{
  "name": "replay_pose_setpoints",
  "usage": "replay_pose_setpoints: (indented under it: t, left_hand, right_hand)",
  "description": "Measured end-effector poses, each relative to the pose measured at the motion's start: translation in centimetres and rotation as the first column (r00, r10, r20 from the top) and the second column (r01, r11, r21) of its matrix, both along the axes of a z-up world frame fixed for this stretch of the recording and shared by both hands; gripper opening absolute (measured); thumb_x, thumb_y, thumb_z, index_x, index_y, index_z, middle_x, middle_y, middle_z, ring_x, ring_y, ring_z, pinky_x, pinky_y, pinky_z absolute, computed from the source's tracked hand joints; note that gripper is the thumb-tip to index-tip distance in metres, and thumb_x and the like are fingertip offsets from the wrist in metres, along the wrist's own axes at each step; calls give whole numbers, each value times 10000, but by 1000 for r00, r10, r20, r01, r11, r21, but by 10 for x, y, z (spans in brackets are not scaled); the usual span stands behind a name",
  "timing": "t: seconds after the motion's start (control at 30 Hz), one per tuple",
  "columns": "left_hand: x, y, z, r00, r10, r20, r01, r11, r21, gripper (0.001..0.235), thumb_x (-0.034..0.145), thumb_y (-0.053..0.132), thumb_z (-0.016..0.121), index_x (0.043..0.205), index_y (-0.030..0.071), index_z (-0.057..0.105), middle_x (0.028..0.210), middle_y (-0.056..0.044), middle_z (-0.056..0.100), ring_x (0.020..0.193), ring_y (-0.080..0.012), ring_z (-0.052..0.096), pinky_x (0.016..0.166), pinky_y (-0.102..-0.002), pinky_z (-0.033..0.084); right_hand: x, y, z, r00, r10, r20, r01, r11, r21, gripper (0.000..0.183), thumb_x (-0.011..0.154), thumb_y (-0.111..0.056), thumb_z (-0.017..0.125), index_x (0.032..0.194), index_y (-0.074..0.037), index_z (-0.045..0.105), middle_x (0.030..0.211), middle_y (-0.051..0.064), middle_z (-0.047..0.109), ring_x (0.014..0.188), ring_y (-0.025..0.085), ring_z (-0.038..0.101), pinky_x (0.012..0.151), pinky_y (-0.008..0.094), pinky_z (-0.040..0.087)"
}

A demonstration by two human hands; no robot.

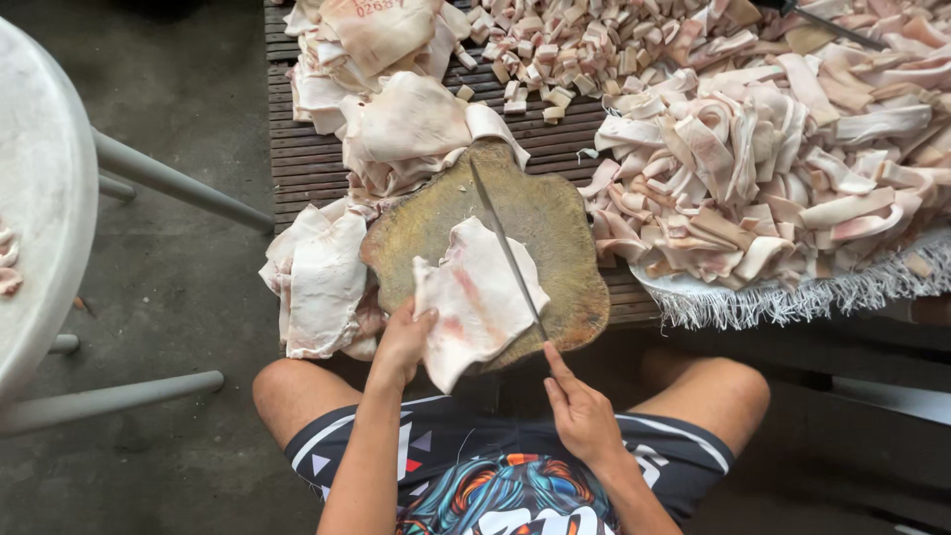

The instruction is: The person chops several slabs of pork skin into small strips and squares using a large knife on a wooden cutting block.

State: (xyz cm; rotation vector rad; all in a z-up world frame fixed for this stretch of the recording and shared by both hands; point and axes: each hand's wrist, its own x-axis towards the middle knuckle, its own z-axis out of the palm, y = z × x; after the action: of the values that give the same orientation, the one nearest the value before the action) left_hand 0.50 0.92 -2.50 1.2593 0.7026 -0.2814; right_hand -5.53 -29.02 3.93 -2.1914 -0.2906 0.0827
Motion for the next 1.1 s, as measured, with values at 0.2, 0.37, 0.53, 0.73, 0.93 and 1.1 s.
replay_pose_setpoints:
  t: [0.2,0.37,0.53,0.73,0.93,1.1]
  left_hand:
    - [-14,-2,-18,983,126,135,-101,979,-178,359,1029,136,548,1358,-2,593,1164,-100,717,985,-162,675,874,-304,544]
    - [-6,3,-16,989,102,109,-79,978,-192,397,1026,146,536,1399,15,572,1213,-92,707,1062,-192,674,911,-332,549]
    - [-6,7,-10,989,130,76,-104,954,-280,433,1021,166,543,1442,64,537,1257,-80,683,1104,-183,660,937,-339,549]
    - [4,16,-11,987,136,82,-104,944,-312,446,1027,182,539,1450,45,511,1259,-114,678,1091,-222,672,934,-375,559]
    - [6,9,-12,987,135,83,-105,950,-294,494,1027,153,524,1513,82,476,1345,-82,659,1171,-185,650,982,-341,533]
    - [-17,-2,-11,993,113,38,-91,924,-372,518,1011,142,501,1525,115,455,1334,-94,654,1153,-199,651,979,-348,536]
  right_hand:
    - [7,-1,33,937,-22,-348,33,999,26,559,990,-228,575,1537,-257,465,604,130,591,512,165,554,571,337,527]
    - [-2,-39,85,986,77,146,-134,892,432,546,1098,-114,520,1601,-221,335,718,-27,584,595,81,535,576,244,532]
    - [-5,-29,55,957,46,286,-174,880,442,212,1108,-153,454,1216,-252,608,753,82,611,611,174,600,593,311,503]
    - [19,2,-18,997,-47,-62,44,997,-59,555,970,-193,600,1508,-280,491,735,168,700,646,329,691,619,402,537]
    - [43,-18,41,963,-108,-249,123,991,44,592,1001,-172,615,1561,-298,468,626,149,598,545,268,547,535,360,496]
    - [-1,-36,98,985,40,168,-116,876,468,608,1075,-152,529,1631,-283,324,754,-13,612,601,96,555,544,252,512]
